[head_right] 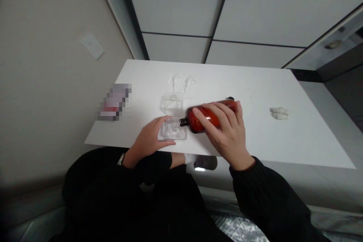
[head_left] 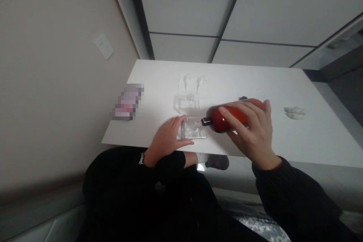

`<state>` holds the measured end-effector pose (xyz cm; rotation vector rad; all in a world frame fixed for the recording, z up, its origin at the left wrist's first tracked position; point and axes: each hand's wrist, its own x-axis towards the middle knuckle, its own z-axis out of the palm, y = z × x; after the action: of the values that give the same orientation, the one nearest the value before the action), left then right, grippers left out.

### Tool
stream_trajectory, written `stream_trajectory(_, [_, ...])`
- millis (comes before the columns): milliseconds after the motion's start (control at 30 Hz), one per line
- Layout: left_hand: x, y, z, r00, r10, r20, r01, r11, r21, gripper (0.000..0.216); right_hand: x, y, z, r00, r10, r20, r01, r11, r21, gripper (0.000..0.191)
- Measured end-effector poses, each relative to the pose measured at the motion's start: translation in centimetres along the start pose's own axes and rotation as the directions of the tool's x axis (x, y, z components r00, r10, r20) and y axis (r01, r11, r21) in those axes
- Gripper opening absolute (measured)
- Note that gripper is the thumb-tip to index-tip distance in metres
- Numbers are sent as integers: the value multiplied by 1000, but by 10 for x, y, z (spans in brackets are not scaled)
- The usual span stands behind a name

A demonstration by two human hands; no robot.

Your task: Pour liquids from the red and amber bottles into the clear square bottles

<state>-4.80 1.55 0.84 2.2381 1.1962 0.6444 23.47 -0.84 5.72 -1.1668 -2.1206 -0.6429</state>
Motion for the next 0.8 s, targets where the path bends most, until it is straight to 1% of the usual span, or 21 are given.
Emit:
stream_trajectory(233, [-1,-3,2,1000,15,-15,-15,1000,-3,81,1,1,-1,1000,-22,-2,22,1000,-23,100])
stream_trajectory(367, [0,-2,1,1000,9,-6,-9,1000,1,80,1,2,-2,1000,-25,-2,25,999,-21,97])
stream_trajectory(800, [-1,2,0,1000,11,-4,-11,1000,26,79,3,6,-2,999,-22,-31,22,1000,-21,99])
